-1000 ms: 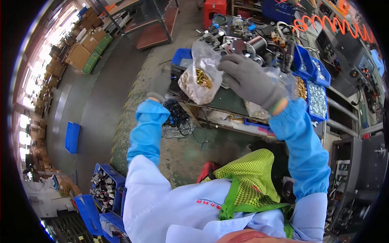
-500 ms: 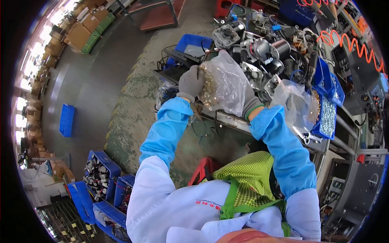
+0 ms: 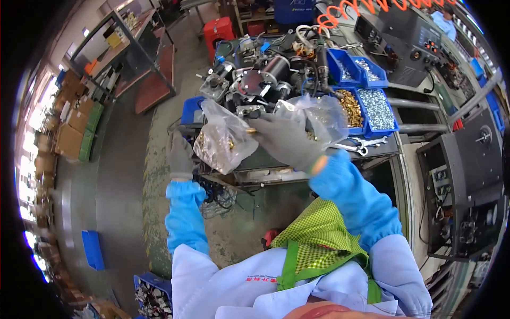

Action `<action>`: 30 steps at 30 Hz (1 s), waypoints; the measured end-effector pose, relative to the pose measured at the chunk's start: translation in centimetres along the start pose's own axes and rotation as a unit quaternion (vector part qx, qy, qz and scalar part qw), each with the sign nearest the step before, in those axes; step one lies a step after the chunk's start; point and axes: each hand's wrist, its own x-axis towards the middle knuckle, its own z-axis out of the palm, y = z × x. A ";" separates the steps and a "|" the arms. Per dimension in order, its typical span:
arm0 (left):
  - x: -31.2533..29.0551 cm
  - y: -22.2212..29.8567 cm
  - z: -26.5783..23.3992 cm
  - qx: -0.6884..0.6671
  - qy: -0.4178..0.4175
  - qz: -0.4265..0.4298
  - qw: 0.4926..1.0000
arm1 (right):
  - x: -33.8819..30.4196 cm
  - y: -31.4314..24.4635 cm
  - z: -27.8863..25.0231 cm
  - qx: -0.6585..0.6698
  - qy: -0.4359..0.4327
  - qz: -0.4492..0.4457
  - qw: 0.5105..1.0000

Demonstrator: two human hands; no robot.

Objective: The person assembles electronic motor components, including motor housings, screws, and small parts, using an assembly machine.

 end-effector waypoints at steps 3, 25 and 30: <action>-7.8 5.1 6.8 0.023 -0.172 0.078 0.982 | -5.8 0.2 -6.3 0.091 0.028 0.096 0.991; -45.8 -10.0 41.1 0.076 -0.790 -0.026 0.608 | -46.8 -6.6 -19.3 -0.101 0.428 0.459 0.772; -47.9 -9.6 45.3 0.198 -0.795 0.056 0.570 | -50.4 -5.5 -20.6 -0.091 0.528 0.430 0.726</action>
